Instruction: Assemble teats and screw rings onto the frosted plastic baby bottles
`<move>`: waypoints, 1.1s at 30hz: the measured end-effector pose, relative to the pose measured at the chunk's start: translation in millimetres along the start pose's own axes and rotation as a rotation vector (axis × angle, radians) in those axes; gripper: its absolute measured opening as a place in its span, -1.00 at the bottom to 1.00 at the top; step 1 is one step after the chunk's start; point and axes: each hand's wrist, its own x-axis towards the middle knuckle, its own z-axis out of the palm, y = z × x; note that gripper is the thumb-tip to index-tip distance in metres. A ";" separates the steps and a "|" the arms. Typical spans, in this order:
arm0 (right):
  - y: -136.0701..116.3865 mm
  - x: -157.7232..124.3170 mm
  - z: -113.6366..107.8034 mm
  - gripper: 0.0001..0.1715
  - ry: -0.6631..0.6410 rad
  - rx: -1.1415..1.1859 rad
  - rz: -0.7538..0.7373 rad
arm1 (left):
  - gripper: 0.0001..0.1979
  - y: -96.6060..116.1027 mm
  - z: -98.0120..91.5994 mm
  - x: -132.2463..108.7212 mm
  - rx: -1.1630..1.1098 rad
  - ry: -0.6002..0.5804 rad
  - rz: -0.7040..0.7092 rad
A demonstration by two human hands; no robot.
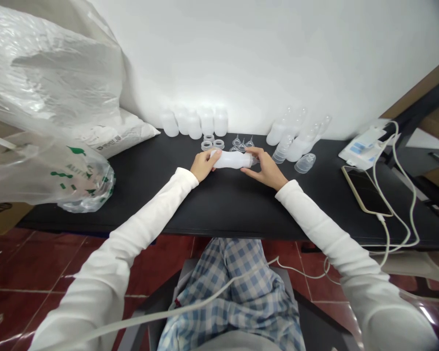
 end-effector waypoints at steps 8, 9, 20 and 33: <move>-2.9 0.5 3.7 -0.30 0.152 0.305 0.280 | -0.29 -4.5 4.9 0.2 -0.006 -0.082 0.138; -3.9 1.5 4.2 -0.29 0.178 0.348 0.327 | -0.29 -4.8 4.1 0.2 0.037 -0.092 0.210; -18.2 14.1 2.1 -0.18 0.095 0.699 0.700 | -0.53 -0.6 1.4 -2.4 0.530 0.127 0.663; 6.7 7.2 -44.3 -0.55 0.282 -0.506 0.181 | -0.42 -8.6 -7.8 0.0 0.343 0.242 0.204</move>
